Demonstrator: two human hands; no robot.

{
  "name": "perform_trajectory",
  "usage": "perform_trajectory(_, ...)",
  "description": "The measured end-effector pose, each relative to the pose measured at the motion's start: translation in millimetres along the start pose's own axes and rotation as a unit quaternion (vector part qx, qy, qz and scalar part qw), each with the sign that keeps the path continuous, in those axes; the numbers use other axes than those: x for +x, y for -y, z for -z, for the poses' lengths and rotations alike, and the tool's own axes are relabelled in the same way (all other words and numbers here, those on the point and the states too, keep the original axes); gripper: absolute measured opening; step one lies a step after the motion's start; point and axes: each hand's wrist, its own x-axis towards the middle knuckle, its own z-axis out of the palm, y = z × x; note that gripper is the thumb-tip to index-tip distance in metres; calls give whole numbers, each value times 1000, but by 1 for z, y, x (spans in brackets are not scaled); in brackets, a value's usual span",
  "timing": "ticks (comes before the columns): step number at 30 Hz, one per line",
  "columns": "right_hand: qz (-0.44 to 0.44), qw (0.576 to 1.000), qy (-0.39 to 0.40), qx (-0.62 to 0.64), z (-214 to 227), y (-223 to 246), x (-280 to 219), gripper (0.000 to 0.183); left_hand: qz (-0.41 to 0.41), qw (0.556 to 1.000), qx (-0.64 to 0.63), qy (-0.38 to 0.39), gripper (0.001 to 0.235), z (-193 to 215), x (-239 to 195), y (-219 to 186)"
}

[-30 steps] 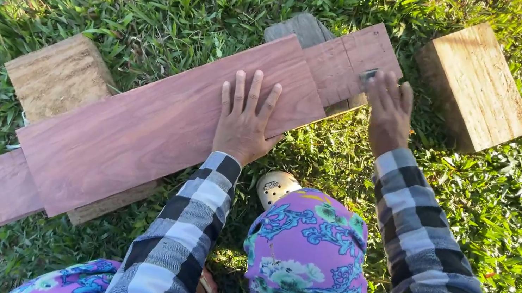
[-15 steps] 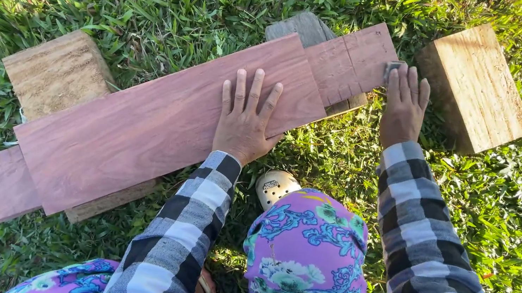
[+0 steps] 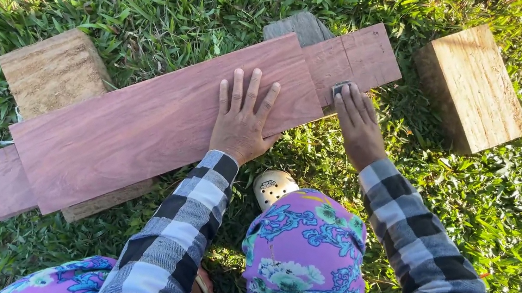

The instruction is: Sanding a piece of wood outdoors.

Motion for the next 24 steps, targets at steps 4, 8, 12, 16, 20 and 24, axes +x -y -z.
perform_trajectory(4,-47,993,30,-107,-9,-42,-11,71,0,1000,-5,0,106,0,-1,0)
perform_trajectory(8,-144,984,-72,-71,-22,-57,-13,61,-2,1000,-4,-3,105,1,1,1)
perform_trajectory(12,-90,991,-94,-16,-31,0,-12,58,-3,1000,-9,-13,104,-1,-1,0)
perform_trajectory(16,-24,999,-25,-30,-11,13,-6,59,-3,1000,-10,-15,104,-2,-1,1)
perform_trajectory(20,-87,989,-32,-114,-11,-39,-6,54,-1,1000,-4,-11,104,0,0,0)
perform_trajectory(24,-100,987,-49,-119,-14,-42,-2,53,2,1000,-8,-8,104,-1,0,-1)
